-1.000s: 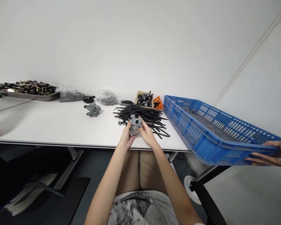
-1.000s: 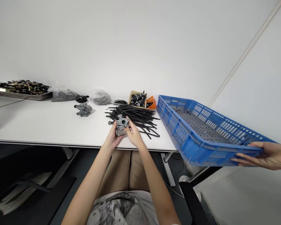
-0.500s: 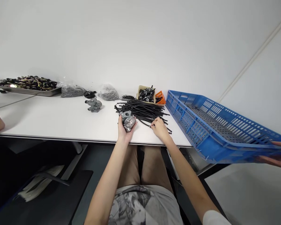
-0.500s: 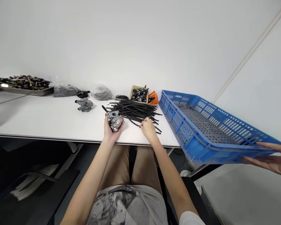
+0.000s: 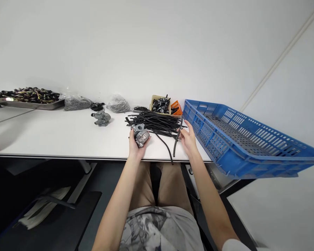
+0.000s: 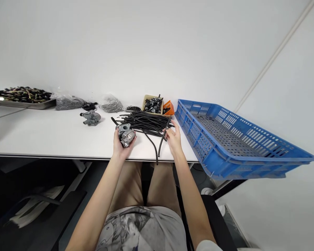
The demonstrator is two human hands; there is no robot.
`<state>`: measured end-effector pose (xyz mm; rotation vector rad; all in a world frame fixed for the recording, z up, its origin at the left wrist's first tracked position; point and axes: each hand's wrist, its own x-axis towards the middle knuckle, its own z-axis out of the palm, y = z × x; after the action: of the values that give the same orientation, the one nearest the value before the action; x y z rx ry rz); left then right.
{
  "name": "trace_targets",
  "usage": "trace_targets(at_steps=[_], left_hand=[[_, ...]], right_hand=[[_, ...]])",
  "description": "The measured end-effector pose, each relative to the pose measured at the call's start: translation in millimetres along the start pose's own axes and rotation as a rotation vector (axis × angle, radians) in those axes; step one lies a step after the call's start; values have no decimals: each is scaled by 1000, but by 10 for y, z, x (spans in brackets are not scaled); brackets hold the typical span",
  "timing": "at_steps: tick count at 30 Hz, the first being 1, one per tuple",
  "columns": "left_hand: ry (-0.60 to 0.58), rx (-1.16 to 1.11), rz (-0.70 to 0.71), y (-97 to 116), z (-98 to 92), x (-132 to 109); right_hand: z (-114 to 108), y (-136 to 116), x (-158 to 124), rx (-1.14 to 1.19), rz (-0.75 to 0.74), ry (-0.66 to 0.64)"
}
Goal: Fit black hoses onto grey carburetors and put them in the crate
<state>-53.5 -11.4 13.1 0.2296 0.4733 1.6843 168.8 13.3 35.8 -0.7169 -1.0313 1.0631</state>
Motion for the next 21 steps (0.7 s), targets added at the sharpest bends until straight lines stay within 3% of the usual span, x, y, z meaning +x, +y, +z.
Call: trace_targets(at_steps=[7,14,21], left_hand=[[-61,124,-13,-34,20,-39],[-62,183,-23,-38,52,-63],[-87,201,-24,-44,28,-43]], right_hand=[[-16,129,-267,295,105,-108],[37,239,-280,61,96,-61],[-14,-93,-382,-6,140,-207]])
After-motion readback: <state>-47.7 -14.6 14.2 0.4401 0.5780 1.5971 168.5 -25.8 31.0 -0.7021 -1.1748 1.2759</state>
